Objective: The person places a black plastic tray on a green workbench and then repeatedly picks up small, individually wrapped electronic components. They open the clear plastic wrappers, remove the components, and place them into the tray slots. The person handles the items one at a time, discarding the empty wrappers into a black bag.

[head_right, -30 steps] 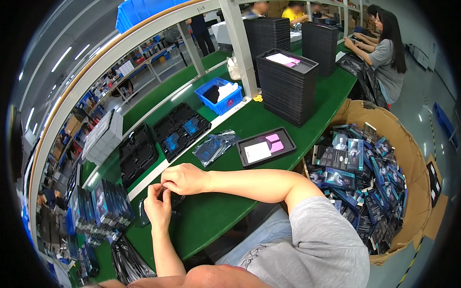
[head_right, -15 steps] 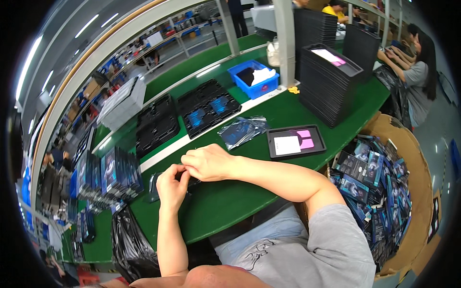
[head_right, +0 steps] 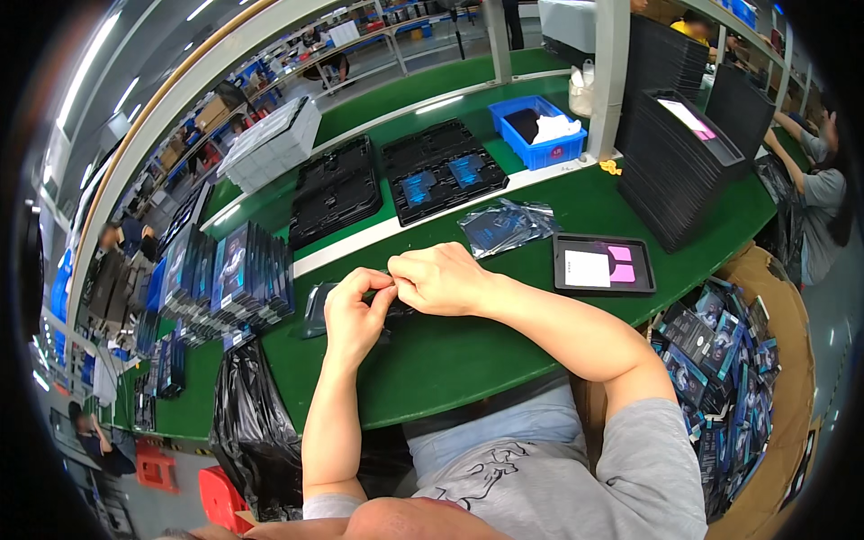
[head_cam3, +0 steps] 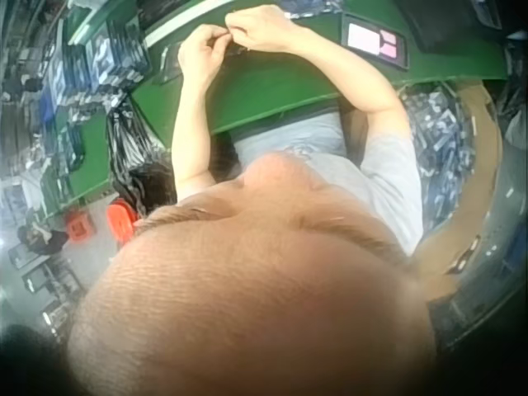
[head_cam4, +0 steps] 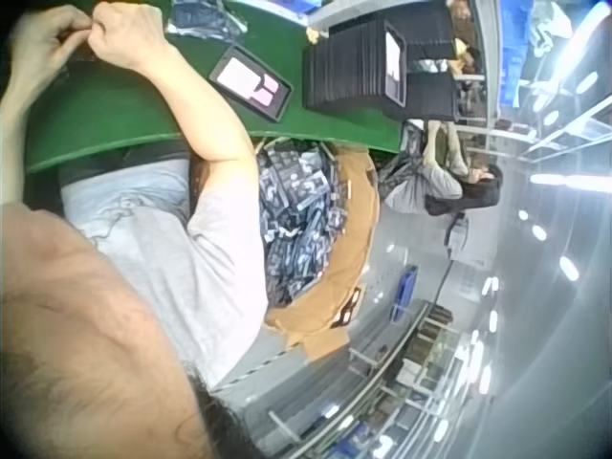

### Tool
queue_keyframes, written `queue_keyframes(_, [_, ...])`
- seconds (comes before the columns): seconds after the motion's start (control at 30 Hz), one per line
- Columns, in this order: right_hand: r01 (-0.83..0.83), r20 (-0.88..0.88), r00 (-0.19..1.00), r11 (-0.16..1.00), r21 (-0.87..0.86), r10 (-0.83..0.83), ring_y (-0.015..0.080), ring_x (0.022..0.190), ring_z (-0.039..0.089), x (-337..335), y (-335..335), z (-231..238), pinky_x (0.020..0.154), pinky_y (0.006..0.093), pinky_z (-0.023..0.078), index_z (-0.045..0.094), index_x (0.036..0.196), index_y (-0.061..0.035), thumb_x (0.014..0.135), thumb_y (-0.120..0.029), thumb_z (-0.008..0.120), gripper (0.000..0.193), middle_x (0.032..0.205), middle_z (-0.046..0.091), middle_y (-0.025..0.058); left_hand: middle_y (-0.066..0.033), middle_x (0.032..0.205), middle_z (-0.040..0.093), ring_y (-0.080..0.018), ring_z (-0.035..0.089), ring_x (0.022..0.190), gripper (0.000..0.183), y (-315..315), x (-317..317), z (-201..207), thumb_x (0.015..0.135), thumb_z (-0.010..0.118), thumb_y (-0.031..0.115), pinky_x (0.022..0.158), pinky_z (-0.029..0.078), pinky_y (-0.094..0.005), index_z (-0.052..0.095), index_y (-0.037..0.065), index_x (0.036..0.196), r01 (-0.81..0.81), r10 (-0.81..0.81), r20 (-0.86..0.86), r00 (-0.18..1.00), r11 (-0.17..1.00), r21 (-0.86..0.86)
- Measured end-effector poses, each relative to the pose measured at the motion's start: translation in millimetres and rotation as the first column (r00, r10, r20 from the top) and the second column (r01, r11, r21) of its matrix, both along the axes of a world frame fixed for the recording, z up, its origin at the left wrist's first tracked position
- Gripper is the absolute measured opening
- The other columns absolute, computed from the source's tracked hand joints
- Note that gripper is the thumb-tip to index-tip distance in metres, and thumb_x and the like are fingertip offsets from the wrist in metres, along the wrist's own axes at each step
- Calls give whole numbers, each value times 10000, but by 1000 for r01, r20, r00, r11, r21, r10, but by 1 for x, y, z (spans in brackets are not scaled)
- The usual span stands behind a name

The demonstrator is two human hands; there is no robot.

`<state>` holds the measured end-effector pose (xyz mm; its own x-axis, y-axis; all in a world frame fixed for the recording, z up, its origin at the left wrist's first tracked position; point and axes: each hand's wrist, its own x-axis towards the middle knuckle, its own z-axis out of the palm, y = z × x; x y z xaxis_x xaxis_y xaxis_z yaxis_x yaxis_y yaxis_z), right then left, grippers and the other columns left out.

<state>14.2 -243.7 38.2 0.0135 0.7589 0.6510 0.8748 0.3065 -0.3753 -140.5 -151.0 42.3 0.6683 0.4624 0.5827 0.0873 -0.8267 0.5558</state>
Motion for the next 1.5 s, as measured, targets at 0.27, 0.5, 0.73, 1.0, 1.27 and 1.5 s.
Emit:
queue_keyframes(0.27, [29, 35, 999, 997, 73, -32, 340, 594, 609, -10, 3, -5, 494, 434, 481, 519, 748, -59, 772, -105, 598, 94, 670, 594, 112, -84, 741, 624, -230, 629, 659, 78, -1, -2, -4, 757, 693, 32, 607, 479, -307, 618, 29, 773, -62, 62, 10, 998, 998, 23])
queue_keyframes(0.5, [-33, -265, 963, 999, 34, 41, 346, 558, 572, -17, 3, -4, 495, 405, 443, 496, 763, -19, 798, -31, 574, 86, 632, 555, 164, -33, 698, 567, -227, 584, 614, 135, -1, 3, -8, 716, 691, 38, 527, 466, -345, 564, 82, 707, -118, 58, 191, 980, 940, 319])
queue_keyframes(0.73, [-65, -523, 852, 997, -44, 33, 99, 524, 467, -14, 5, -6, 486, 295, 403, 517, 756, 3, 838, -42, 565, 105, 588, 530, 66, -60, 733, 622, -229, 604, 634, 137, -8, 1, 0, 702, 704, -17, 552, 482, -315, 589, 50, 733, -109, 14, 199, 980, 876, 471])
queue_keyframes(1.0, [12, -627, 778, 999, 38, 14, 98, 631, 471, 20, 36, -35, 582, 303, 418, 497, 797, 3, 885, -128, 565, 172, 659, 512, 43, -73, 776, 613, -230, 605, 623, 150, 0, 4, -4, 770, 689, -13, 555, 487, -310, 551, 47, 769, -144, 68, 358, 931, 971, 190])
queue_keyframes(1.27, [341, -573, 743, 932, -123, -347, 164, 644, 547, 61, 38, -35, 620, 315, 466, 478, 815, -3, 945, -177, 505, 219, 724, 553, 88, 24, 779, 484, -40, 402, 667, 141, 24, -6, -11, 969, 556, 116, 618, 372, -191, 463, 45, 890, -144, 303, 507, 807, 933, -329])
queue_keyframes(1.5, [-244, -869, 494, 963, -114, 22, 135, 599, 639, 41, 20, -6, 510, 243, 542, 391, 877, -37, 971, -143, 502, 180, 1028, 651, 214, -12, 783, 549, -35, 465, 641, 166, 45, -6, -29, 911, 619, 38, 574, 385, -186, 460, 29, 957, 181, 165, 503, 848, 803, -568])
